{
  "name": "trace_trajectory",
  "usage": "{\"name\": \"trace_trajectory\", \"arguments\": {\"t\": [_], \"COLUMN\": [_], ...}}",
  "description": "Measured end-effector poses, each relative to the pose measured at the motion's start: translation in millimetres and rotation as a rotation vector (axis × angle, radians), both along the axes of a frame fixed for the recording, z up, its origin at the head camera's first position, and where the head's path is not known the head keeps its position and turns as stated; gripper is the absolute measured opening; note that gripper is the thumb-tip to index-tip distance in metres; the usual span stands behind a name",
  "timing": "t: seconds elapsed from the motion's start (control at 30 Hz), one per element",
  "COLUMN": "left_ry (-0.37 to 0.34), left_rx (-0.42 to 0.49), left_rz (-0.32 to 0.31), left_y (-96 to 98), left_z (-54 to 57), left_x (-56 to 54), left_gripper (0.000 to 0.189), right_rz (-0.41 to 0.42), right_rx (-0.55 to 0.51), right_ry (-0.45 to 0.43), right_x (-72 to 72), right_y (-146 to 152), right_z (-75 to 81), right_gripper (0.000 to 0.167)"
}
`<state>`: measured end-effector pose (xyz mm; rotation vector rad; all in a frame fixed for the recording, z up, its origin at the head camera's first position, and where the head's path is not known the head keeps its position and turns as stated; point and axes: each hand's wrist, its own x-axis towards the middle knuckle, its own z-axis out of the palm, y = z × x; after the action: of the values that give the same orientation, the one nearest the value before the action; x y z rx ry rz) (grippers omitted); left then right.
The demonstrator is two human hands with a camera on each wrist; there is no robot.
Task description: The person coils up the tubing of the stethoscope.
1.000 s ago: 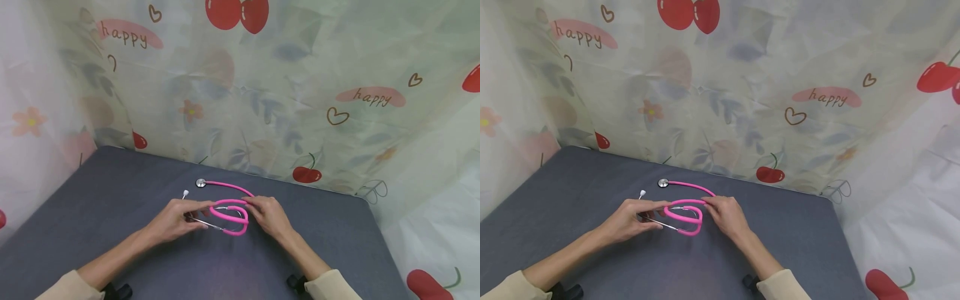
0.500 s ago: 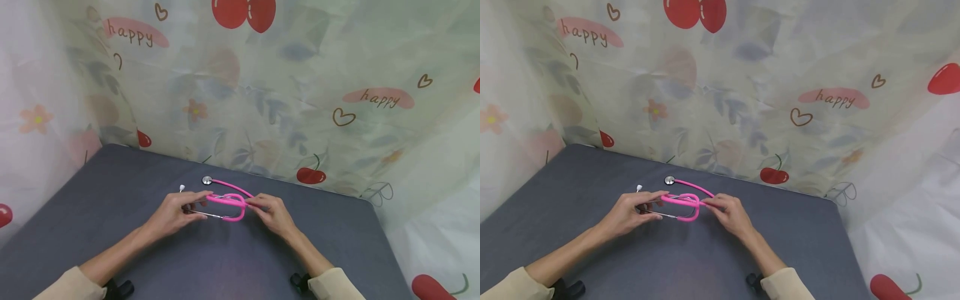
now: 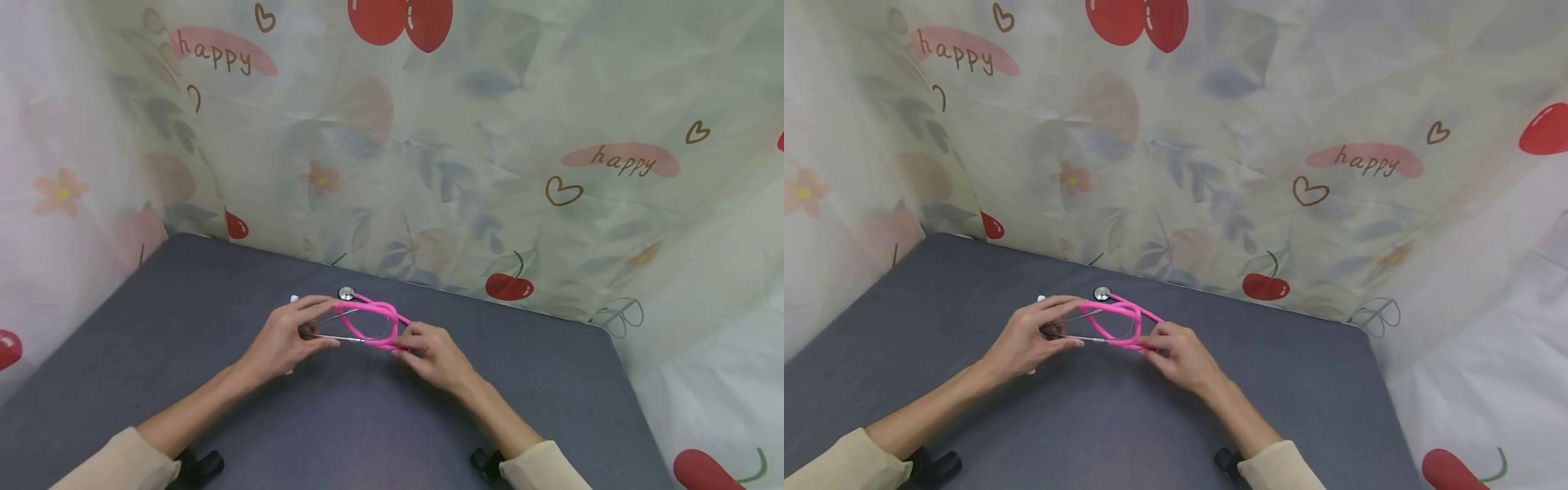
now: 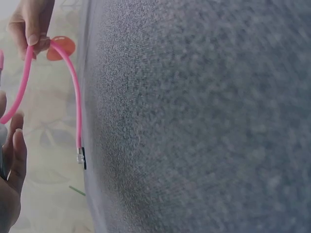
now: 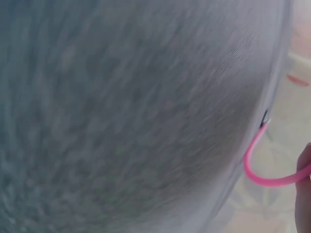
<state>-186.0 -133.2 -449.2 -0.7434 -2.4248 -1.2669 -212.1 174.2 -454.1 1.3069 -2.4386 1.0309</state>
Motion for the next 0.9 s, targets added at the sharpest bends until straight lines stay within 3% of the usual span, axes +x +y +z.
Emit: {"name": "trace_trajectory", "arguments": {"t": [0.17,0.37,0.6,0.9], "left_ry": [-0.012,-0.013,0.012,-0.016], "left_rx": [0.009,-0.004,-0.05,-0.106], "left_rz": [-0.001,0.003,-0.055,-0.033], "left_y": [2.1,3.7,3.0,3.5], "left_z": [0.1,1.6,0.5,-3.7], "left_x": [-0.2,-1.1,-2.6,-2.5], "left_gripper": [0.072,0.073,0.091,0.074], "right_rz": [0.048,0.049,0.051,0.058], "right_rx": [0.047,0.098,0.135,0.166], "right_ry": [0.031,0.085,0.107,0.072], "right_x": [9.0,13.3,15.2,20.4], "right_y": [-9,-14,-14,-13], "right_z": [4.7,6.4,6.5,8.0], "right_gripper": [0.022,0.024,0.025,0.023]}}
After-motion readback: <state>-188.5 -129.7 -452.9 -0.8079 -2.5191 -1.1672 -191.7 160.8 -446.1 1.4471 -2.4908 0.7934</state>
